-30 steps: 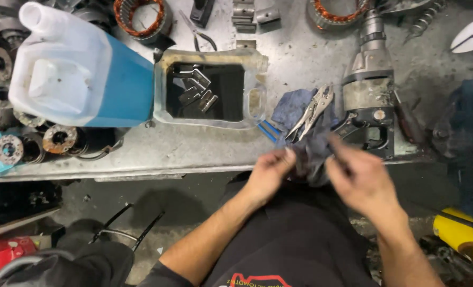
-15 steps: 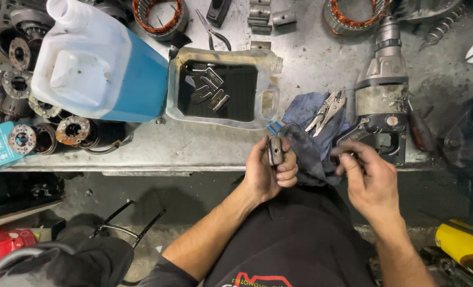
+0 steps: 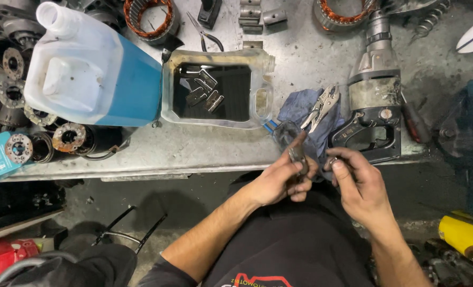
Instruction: The person cleans small metal automotive components at a workbench. They pick up parts, wipe them with a rag, dip parts into a tray of dark cleaning solvent, scrape one part with a screwdriver, and continue wiping parts by hand.
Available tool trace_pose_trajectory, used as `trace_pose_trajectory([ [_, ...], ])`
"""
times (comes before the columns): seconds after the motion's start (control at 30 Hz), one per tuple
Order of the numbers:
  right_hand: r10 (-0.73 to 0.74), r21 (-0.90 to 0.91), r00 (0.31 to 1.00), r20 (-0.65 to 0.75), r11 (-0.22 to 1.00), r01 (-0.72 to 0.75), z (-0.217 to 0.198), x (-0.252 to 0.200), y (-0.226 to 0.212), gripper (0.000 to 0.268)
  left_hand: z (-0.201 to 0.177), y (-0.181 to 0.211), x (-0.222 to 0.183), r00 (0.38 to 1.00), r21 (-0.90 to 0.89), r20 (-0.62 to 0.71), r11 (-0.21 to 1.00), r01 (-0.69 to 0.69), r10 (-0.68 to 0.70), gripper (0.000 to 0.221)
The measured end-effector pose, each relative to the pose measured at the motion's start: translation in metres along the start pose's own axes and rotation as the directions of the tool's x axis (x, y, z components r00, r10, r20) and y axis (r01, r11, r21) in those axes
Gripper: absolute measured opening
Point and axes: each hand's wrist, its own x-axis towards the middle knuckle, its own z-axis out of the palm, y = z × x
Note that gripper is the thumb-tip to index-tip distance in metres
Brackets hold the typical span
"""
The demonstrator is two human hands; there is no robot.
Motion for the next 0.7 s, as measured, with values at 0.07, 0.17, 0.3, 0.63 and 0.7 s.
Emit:
trace_pose_trajectory([
  [0.07,0.065,0.062,0.998,0.010,0.996,-0.066,0.000,-0.001,0.003,0.024,0.005,0.003,-0.003,0.999,0.061,0.048,0.998,-0.001,-0.002,0.080],
  [0.17,0.005,0.077,1.000,0.008,0.997,-0.006,-0.002,-0.003,0.000,0.019,0.002,0.000,-0.004,0.995,0.104,0.091,0.994,0.018,-0.028,0.071],
  [0.3,-0.318,-0.011,0.948,-0.031,0.948,0.318,0.001,-0.006,-0.016,0.020,-0.011,-0.017,0.000,0.991,0.049,0.117,0.997,-0.065,0.059,0.057],
  [0.63,-0.337,-0.002,0.941,-0.006,0.941,0.337,0.004,-0.011,-0.006,0.023,0.009,-0.018,0.000,0.973,0.537,0.029,0.817,-0.209,0.230,0.053],
  [0.7,-0.356,-0.047,0.934,-0.031,0.934,0.355,0.005,-0.014,-0.007,0.023,0.015,-0.016,-0.002,0.972,0.546,0.031,0.811,-0.211,0.232,0.052],
])
